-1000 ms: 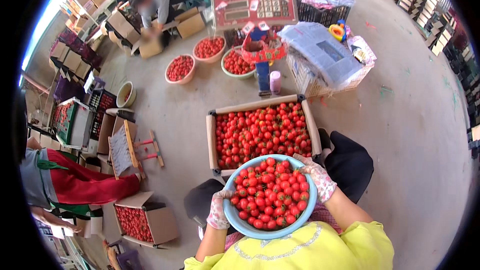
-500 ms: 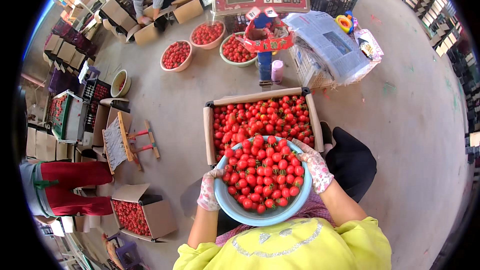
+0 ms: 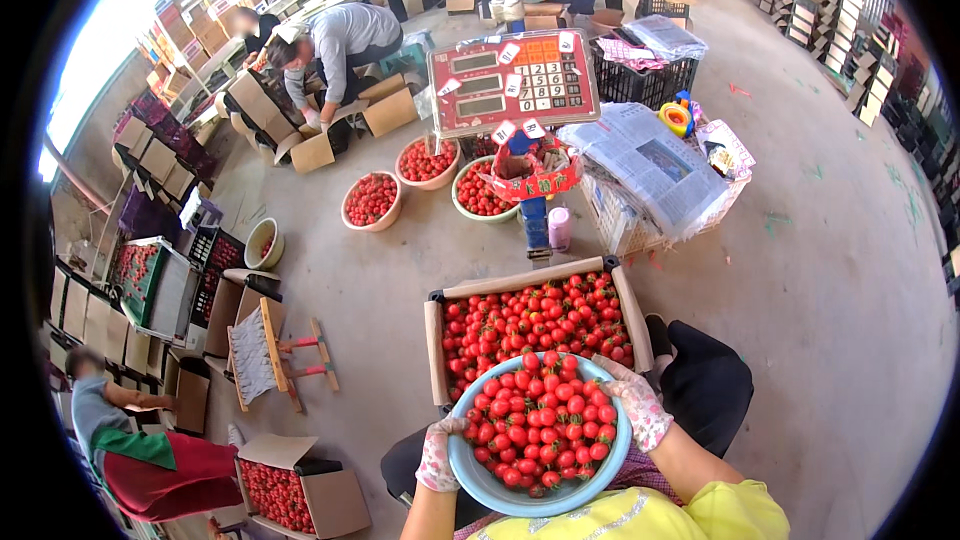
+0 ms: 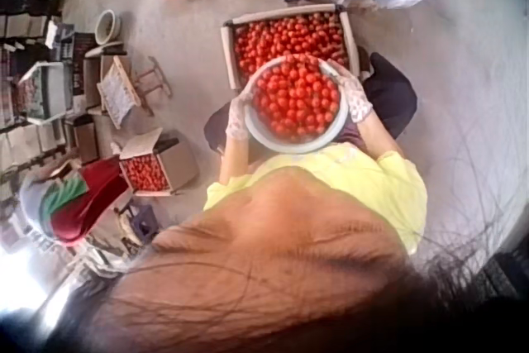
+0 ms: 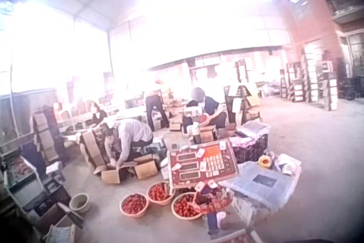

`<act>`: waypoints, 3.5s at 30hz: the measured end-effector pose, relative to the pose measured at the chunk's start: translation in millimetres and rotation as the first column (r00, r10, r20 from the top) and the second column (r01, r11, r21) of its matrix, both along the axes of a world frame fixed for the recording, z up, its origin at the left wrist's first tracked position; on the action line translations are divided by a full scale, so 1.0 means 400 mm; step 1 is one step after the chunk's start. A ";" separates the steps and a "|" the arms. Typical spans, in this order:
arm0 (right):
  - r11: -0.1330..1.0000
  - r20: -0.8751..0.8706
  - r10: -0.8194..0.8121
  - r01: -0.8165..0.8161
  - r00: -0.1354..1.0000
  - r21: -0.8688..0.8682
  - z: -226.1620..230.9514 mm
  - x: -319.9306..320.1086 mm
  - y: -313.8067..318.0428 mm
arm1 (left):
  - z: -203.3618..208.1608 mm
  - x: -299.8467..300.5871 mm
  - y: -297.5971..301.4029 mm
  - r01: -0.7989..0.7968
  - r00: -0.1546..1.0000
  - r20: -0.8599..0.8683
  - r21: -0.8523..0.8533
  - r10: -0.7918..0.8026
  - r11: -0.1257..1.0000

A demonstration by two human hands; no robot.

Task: The person packs tomatoes by hand into a cardboard box. The person places individual tomatoes from a bowl into the box, levels the produce, covers the top with a paper sheet, and places a label on the paper.

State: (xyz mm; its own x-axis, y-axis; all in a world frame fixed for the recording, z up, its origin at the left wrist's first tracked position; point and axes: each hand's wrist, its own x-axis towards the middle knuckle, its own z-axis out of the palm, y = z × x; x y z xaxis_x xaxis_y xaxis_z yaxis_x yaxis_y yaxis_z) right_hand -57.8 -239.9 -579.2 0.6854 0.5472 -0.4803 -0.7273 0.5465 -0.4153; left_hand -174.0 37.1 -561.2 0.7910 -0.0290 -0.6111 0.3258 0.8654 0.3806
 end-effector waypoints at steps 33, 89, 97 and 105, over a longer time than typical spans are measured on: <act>0.974 -0.118 -0.088 0.111 0.989 0.199 -0.002 0.001 -0.074 | -0.002 0.043 -0.047 0.078 0.997 -0.015 0.149 -0.076 0.986; 0.766 0.184 0.486 -0.316 0.854 -0.559 -0.085 0.334 0.108 | -0.438 0.619 0.705 -0.431 0.861 -0.099 0.377 0.499 0.820; 0.370 0.156 0.859 -0.380 0.488 -0.848 -0.014 0.377 0.170 | -0.816 0.747 0.676 -0.447 0.877 -0.116 0.165 0.467 0.879; 0.291 0.354 0.841 0.208 0.410 -0.934 -0.083 0.333 0.124 | -0.641 0.609 0.639 0.019 0.999 -0.037 0.915 0.037 0.403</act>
State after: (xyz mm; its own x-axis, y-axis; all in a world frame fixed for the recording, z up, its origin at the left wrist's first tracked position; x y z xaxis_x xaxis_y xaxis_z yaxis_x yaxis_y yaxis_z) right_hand 75.2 -190.2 -612.5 0.8214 0.5166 -0.2416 0.1848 -0.6419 -0.7442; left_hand 69.4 292.8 -817.6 0.7596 0.5765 -0.3012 0.3602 0.0127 0.9328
